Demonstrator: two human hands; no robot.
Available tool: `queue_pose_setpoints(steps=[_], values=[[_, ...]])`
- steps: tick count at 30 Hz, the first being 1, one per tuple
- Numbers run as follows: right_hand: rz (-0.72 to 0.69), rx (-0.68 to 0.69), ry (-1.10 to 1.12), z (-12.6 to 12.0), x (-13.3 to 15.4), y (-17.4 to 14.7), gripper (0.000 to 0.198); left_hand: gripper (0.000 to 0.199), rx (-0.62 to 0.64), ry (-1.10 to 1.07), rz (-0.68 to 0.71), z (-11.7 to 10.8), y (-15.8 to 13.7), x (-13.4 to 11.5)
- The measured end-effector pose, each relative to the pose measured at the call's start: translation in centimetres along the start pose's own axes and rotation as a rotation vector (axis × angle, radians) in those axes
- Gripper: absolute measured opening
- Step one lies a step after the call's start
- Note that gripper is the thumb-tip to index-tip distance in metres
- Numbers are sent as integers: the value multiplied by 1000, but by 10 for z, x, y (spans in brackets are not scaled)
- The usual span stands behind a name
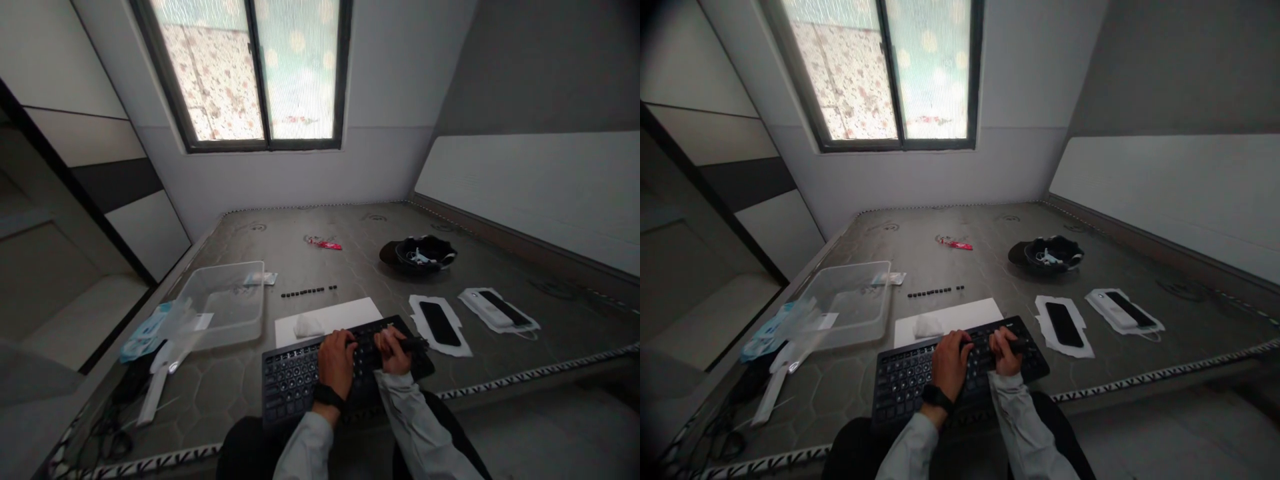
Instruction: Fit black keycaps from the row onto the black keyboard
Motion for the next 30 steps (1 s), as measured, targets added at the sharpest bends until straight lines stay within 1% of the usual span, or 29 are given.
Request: queue_pose_setpoints(steps=[1,3,5,7,10,14,17,20,26,30], values=[[-3,-13,-69,-4,4,-2,49,10,-5,-10,5,0,0,0],[6,-4,-284,-10,12,-4,47,12,-11,-37,15,1,0,0],[27,60,-543,-15,19,-3,45,18,-18,-78,21,1,0,1],[40,150,-751,-20,22,0,43,25,-27,-122,14,2,1,3],[43,273,-959,-27,18,1,36,30,-25,-171,4,4,1,7],[26,386,-1178,-31,8,-3,14,34,-28,-215,19,3,2,8],[12,448,-1239,-28,2,-6,15,34,-29,-237,23,1,2,6],[-5,538,-1224,-27,-6,-6,19,35,-31,-255,26,-1,2,4],[-4,646,-1186,-29,-18,-7,27,42,-24,-316,72,-1,1,4],[-2,629,-1181,-28,-17,-7,25,44,-38,-316,72,1,1,5]])
Point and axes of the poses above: each hand's wrist, its own y-axis towards the middle knuckle, its own z-axis out of the palm, x = y × z, the point moved 2 cm from there along y, towards the middle knuckle, and after that the axes turned 11 degrees about x, right-handed, at the moved point
